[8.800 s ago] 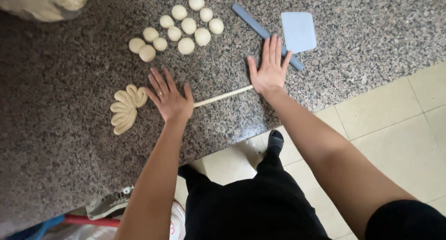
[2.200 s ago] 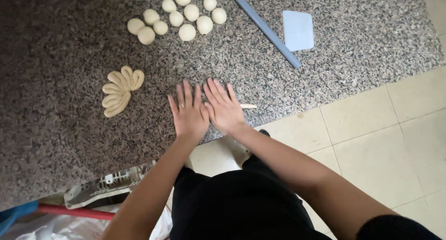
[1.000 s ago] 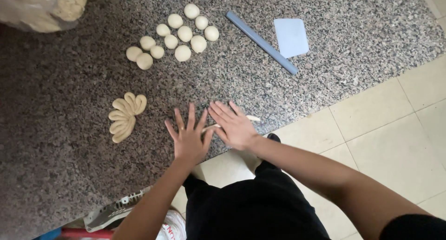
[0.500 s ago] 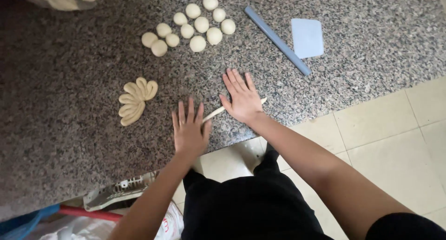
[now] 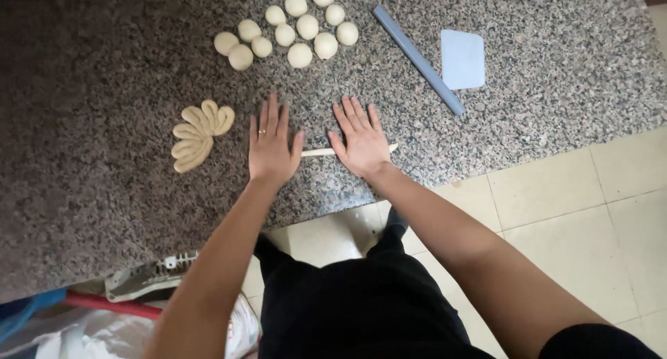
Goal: Roll out and shape small dough balls to create decorative floral-patterned pastries on a kitchen counter.
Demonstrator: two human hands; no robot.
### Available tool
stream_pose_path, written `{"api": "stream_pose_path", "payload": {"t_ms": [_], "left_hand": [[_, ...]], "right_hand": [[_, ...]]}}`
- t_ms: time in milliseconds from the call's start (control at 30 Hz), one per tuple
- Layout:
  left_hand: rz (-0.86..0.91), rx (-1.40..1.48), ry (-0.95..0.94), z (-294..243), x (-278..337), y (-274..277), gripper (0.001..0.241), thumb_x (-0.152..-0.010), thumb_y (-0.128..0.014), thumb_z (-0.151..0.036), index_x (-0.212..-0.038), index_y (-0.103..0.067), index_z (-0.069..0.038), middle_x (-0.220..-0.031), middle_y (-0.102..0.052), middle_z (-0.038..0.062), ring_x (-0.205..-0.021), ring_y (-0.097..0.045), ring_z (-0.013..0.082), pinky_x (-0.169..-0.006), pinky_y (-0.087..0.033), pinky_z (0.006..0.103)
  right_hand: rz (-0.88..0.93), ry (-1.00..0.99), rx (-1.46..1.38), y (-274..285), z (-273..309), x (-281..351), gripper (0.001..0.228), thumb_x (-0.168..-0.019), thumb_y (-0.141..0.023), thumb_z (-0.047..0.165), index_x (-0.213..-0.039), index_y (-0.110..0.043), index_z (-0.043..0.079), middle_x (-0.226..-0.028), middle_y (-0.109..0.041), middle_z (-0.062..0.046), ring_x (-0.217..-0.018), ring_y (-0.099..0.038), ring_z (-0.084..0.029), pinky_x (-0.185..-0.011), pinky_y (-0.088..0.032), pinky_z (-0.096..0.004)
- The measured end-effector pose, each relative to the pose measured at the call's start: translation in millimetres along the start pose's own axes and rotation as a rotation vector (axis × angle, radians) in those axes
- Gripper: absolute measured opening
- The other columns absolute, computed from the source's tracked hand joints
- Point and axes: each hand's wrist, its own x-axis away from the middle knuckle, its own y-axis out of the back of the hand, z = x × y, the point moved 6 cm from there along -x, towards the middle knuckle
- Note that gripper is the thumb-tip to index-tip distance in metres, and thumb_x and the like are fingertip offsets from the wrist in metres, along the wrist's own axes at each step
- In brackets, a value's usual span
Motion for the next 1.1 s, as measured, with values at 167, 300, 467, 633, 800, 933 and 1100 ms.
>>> {"api": "stream_pose_path", "payload": {"t_ms": [167, 300, 467, 633, 800, 933, 1100], "left_hand": [[-0.070, 0.214, -0.221, 11, 43, -2, 0.045, -0.111, -0.052, -0.034, -0.147, -0.057, -0.007, -0.167, -0.041, 0.012, -0.156, -0.034, 0.0290, -0.129, -0.021, 0.0541], [0.020, 0.324, -0.136, 7, 53, 15, 0.042, -0.115, -0.044, -0.033, -0.146, -0.060, -0.010, -0.161, -0.049, 0.010, -0.154, -0.038, 0.0282, -0.129, -0.017, 0.0573], [-0.073, 0.261, -0.067, -20, 25, 8, 0.045, -0.116, -0.039, -0.038, -0.143, -0.062, -0.011, -0.157, -0.054, 0.010, -0.151, -0.043, 0.0259, -0.128, -0.021, 0.0573], [0.132, 0.085, 0.022, -67, -6, 11, 0.058, -0.115, -0.026, -0.045, -0.159, -0.044, -0.012, -0.173, -0.026, 0.013, -0.161, -0.016, 0.0319, -0.130, -0.003, 0.0550], [0.207, -0.037, 0.027, -59, 19, -3, 0.066, -0.115, -0.021, -0.051, -0.169, -0.027, -0.014, -0.178, -0.008, 0.015, -0.163, 0.001, 0.0361, -0.130, 0.004, 0.0559], [0.260, -0.078, -0.073, -62, 48, -13, 0.065, -0.112, -0.022, -0.052, -0.169, -0.024, -0.020, -0.178, -0.011, 0.013, -0.163, -0.006, 0.0377, -0.129, -0.004, 0.0595], [0.297, -0.135, 0.012, -50, 6, -17, 0.072, -0.110, -0.009, -0.062, -0.170, -0.018, -0.023, -0.179, 0.000, 0.010, -0.164, 0.001, 0.0318, -0.130, 0.004, 0.0536]], "right_hand": [[0.289, -0.160, -0.414, 27, -8, -6, 0.078, -0.106, -0.001, 0.063, -0.169, -0.026, 0.024, -0.174, -0.026, 0.004, -0.161, -0.017, -0.012, -0.129, 0.006, -0.041], [0.084, -0.201, -0.630, 49, -48, 12, 0.067, -0.115, -0.011, 0.051, -0.166, -0.037, 0.016, -0.169, -0.038, -0.008, -0.159, -0.025, -0.024, -0.132, 0.001, -0.045], [-0.101, -0.323, -0.511, 67, -71, 33, 0.061, -0.118, -0.022, 0.043, -0.162, -0.042, 0.004, -0.169, -0.032, -0.021, -0.159, -0.023, -0.034, -0.132, -0.010, -0.049], [-0.016, -0.257, -0.284, 40, -47, 14, 0.065, -0.115, -0.019, 0.047, -0.166, -0.030, 0.007, -0.174, -0.018, -0.018, -0.161, -0.010, -0.031, -0.131, -0.002, -0.050], [0.194, -0.167, -0.079, 23, -24, 56, 0.067, -0.114, -0.011, 0.051, -0.171, -0.016, 0.014, -0.178, -0.009, -0.011, -0.164, -0.001, -0.027, -0.130, 0.009, -0.050], [0.182, -0.227, -0.087, 11, -40, 58, 0.066, -0.114, -0.014, 0.050, -0.170, -0.018, 0.015, -0.178, -0.012, -0.008, -0.164, 0.000, -0.025, -0.128, 0.012, -0.053], [0.116, -0.358, -0.037, 15, -69, -10, 0.082, -0.108, -0.007, 0.066, -0.171, -0.013, 0.014, -0.178, -0.003, -0.007, -0.164, 0.004, -0.023, -0.129, 0.013, -0.052]]}}
